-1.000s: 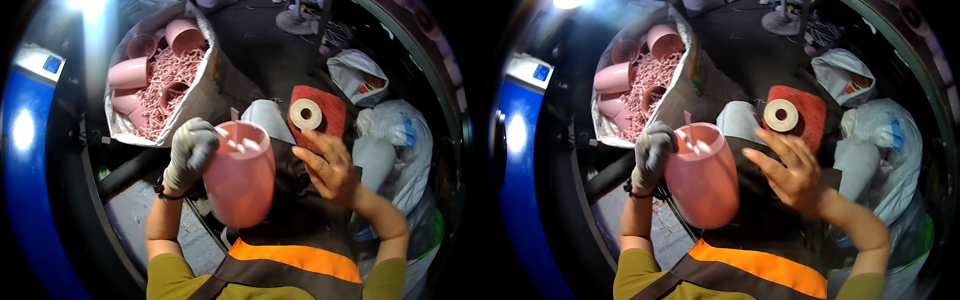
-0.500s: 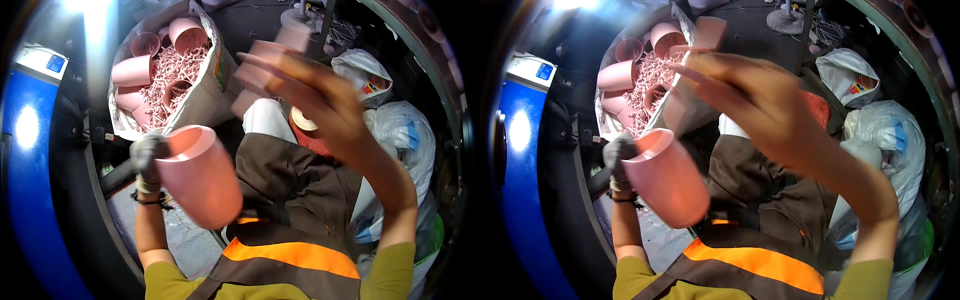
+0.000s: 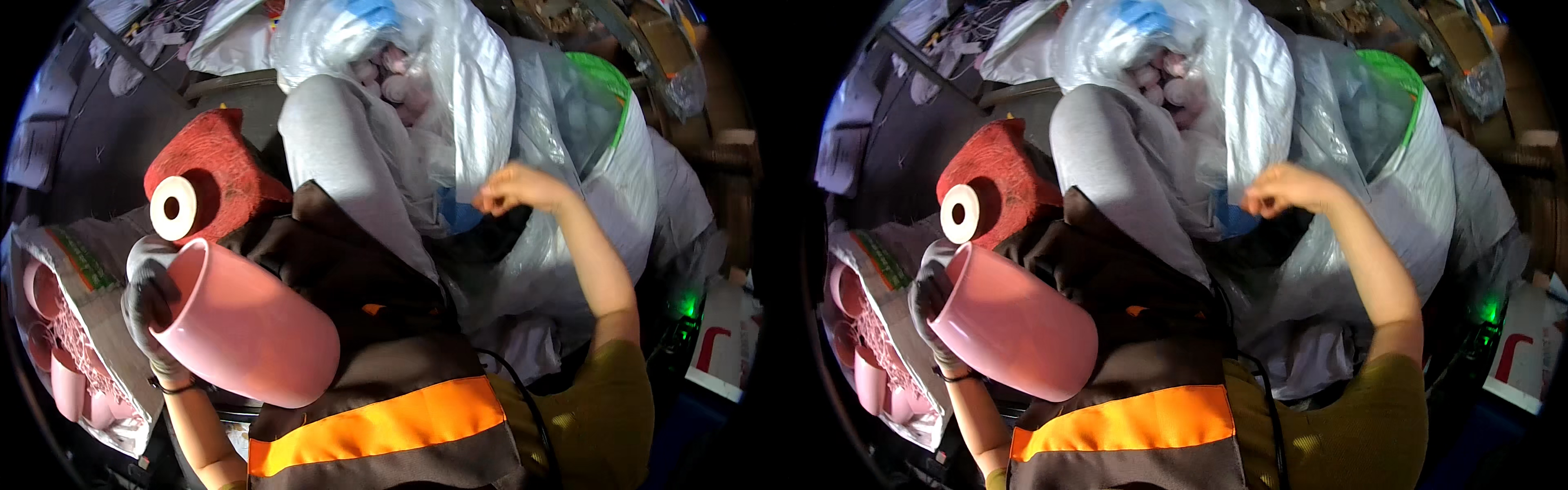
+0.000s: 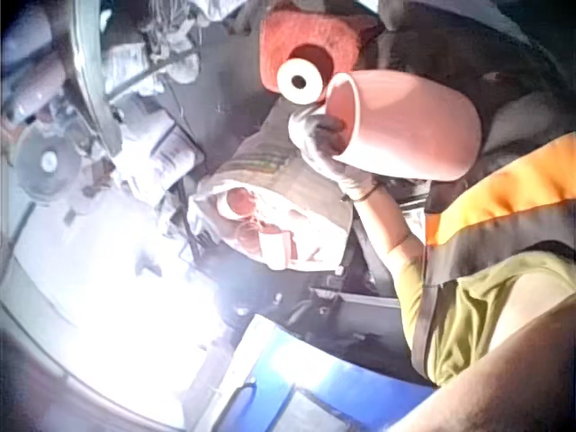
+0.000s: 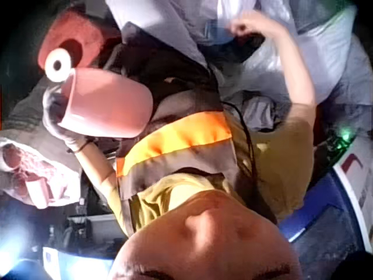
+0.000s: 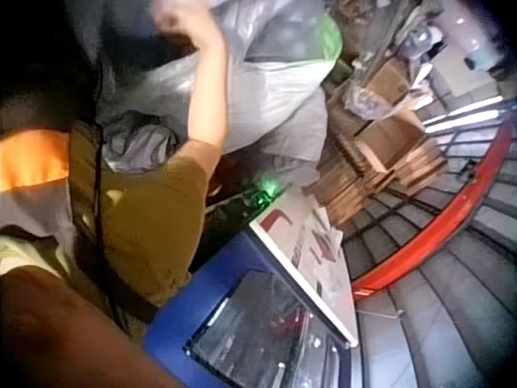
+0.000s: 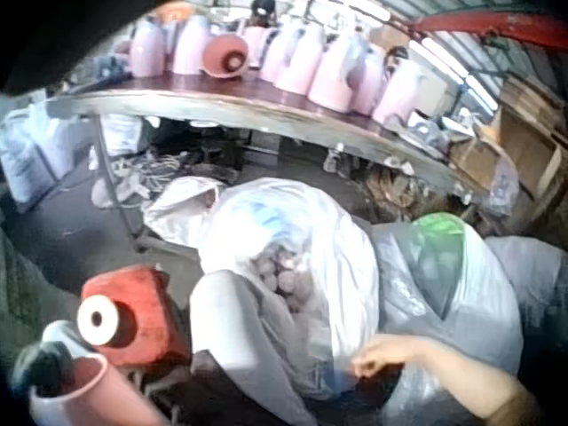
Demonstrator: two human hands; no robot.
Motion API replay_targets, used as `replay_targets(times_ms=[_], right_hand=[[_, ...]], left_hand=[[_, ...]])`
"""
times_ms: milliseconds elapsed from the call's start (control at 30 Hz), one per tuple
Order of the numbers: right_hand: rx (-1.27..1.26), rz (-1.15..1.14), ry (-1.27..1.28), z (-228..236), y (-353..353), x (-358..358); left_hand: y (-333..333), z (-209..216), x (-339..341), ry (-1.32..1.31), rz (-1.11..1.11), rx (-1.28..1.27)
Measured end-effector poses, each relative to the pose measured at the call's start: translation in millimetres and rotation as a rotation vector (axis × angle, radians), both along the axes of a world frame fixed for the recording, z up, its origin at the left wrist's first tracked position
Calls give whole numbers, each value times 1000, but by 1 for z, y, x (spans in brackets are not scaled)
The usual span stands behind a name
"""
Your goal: The person assembles pink plastic thermoses by placing light-blue lids onto the pitcher bodies and then fitting a circular white base into the bottom of each one.
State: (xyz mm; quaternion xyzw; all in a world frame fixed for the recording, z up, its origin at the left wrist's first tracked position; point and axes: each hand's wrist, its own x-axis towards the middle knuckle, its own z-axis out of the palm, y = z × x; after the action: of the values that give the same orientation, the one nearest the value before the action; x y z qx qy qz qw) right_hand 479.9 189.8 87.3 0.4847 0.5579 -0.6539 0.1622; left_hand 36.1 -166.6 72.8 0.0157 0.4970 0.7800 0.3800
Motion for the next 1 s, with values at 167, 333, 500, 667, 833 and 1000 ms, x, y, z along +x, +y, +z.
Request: replay_targets(times_ms=[167, 333, 500, 667, 833, 1000], right_hand=[[163, -111, -522, -209, -33, 150], [567, 7, -694, -309, -52, 110], [737, 144, -691, -317, -72, 91], [839, 198, -634, -310, -87, 93], [990, 170, -428, -255, -96, 106], [942, -2, -243, -39, -91, 59]], left_hand=[[85, 45, 36, 526, -680, -217], [94, 44, 54, 441, -713, -166], [89, 39, 50, 211, -688, -136], [94, 48, 47, -6, -675, -100], [95, 37, 25, 86, -763, -50], [108, 39, 16, 171, -877, 36]])
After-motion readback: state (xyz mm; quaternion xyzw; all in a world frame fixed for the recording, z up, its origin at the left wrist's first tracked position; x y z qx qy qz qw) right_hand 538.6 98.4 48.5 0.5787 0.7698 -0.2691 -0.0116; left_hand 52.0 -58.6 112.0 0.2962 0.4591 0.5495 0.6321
